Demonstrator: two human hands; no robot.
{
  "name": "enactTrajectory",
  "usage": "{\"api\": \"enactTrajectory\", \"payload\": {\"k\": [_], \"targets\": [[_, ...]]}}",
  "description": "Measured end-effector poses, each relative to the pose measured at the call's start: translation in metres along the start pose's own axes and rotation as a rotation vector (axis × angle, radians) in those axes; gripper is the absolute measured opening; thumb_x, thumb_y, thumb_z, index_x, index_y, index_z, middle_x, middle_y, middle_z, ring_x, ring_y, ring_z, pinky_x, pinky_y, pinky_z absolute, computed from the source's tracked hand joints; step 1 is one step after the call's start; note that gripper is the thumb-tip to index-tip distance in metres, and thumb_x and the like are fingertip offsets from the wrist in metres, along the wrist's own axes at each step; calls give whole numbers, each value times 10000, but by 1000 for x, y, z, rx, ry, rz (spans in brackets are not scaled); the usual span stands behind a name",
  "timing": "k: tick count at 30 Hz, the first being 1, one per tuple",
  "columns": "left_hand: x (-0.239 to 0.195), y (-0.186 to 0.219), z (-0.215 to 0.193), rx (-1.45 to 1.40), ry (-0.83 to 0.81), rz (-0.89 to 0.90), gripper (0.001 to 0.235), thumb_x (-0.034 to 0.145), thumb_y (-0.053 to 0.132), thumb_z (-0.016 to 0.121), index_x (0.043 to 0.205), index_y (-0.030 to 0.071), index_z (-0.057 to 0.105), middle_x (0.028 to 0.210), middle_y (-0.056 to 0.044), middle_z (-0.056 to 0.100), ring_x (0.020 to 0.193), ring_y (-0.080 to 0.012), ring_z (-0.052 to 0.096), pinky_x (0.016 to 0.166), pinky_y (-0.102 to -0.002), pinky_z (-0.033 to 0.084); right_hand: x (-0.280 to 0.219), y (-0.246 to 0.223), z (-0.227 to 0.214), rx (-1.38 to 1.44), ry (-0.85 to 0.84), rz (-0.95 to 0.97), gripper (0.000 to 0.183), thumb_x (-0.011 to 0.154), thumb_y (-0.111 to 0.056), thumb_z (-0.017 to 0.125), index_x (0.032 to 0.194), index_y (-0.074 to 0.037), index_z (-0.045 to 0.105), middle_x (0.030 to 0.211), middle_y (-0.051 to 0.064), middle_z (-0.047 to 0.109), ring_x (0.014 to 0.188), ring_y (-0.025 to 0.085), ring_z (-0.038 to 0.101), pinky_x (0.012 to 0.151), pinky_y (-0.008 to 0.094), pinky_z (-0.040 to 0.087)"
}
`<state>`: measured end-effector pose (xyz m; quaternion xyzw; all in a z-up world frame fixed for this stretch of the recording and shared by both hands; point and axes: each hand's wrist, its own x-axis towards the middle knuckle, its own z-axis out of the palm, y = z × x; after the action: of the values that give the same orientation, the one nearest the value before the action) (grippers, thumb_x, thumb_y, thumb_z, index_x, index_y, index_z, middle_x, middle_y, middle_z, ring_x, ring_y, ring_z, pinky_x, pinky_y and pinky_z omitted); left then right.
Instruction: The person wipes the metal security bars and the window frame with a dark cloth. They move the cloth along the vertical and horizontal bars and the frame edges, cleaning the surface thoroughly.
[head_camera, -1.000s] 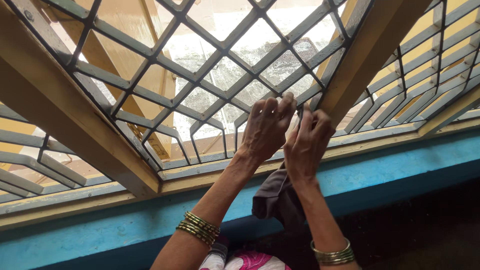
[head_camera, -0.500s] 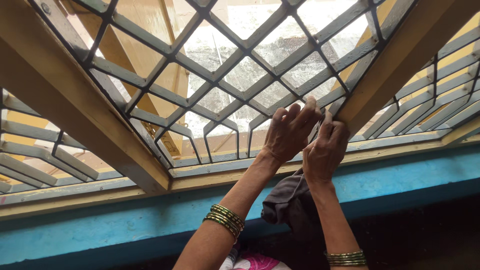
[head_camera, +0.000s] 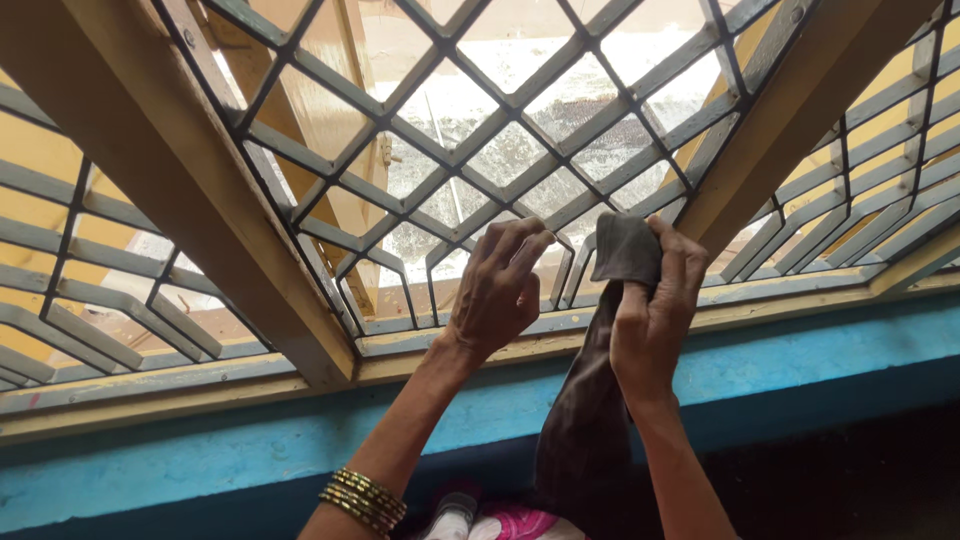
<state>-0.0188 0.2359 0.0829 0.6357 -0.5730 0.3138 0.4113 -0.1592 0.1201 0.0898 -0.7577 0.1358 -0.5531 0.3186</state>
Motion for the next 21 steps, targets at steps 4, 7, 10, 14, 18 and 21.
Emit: {"api": "enactTrajectory", "payload": {"k": [4, 7, 10, 14, 18, 21], "targets": [[2, 0, 2, 31, 21, 11, 466, 782, -34, 564, 1246, -14, 603, 1261, -176, 594, 1169, -310, 562, 1029, -422, 496, 14, 2, 48, -248, 63, -117, 313, 927, -25, 620, 1238, -34, 649, 1238, 177, 489, 1162, 293, 433, 1021, 420, 389], [3, -3, 4, 36, -10, 0, 409, 817, 23, 640, 1221, 33, 581, 1294, -132, 571, 1172, -300, 543, 1003, -437, 465, 6, 6, 70, -380, 29, -237, 277, 936, -8, 630, 1207, -48, 669, 1205, 125, 534, 1177, 330, 428, 1041, 450, 376], [0, -6, 11, 63, -46, -8, 526, 774, 34, 650, 1294, 60, 574, 1350, -105, 512, 1225, -300, 514, 1036, -445, 449, -1, 14, 70, -405, -20, -180, 281, 923, -31, 626, 1198, -64, 675, 1216, 116, 550, 1163, 336, 452, 1030, 461, 373], [-4, -8, 27, 61, 30, -27, 566, 735, 100, 691, 1285, 59, 566, 1362, -111, 470, 1222, -324, 481, 1029, -484, 416, -9, 28, 64, -434, -55, -224, 434, 938, -60, 575, 1370, -35, 619, 1345, 113, 569, 1148, 322, 482, 1045, 449, 393], [-13, -13, 40, 64, 66, -48, 541, 736, 135, 721, 1256, 89, 578, 1304, -94, 475, 1185, -305, 471, 994, -472, 401, -33, 51, 76, -288, 8, -253, 486, 982, -122, 607, 1444, 9, 535, 1365, 170, 534, 1161, 343, 495, 1026, 455, 393], [-5, -22, 50, 93, 68, -39, 440, 801, 143, 737, 1212, 116, 581, 1269, -81, 465, 1152, -287, 462, 984, -465, 390, -60, 70, 82, -228, 3, -208, 531, 973, -31, 564, 1497, 22, 494, 1351, 188, 517, 1214, 346, 516, 1051, 451, 434]]}}
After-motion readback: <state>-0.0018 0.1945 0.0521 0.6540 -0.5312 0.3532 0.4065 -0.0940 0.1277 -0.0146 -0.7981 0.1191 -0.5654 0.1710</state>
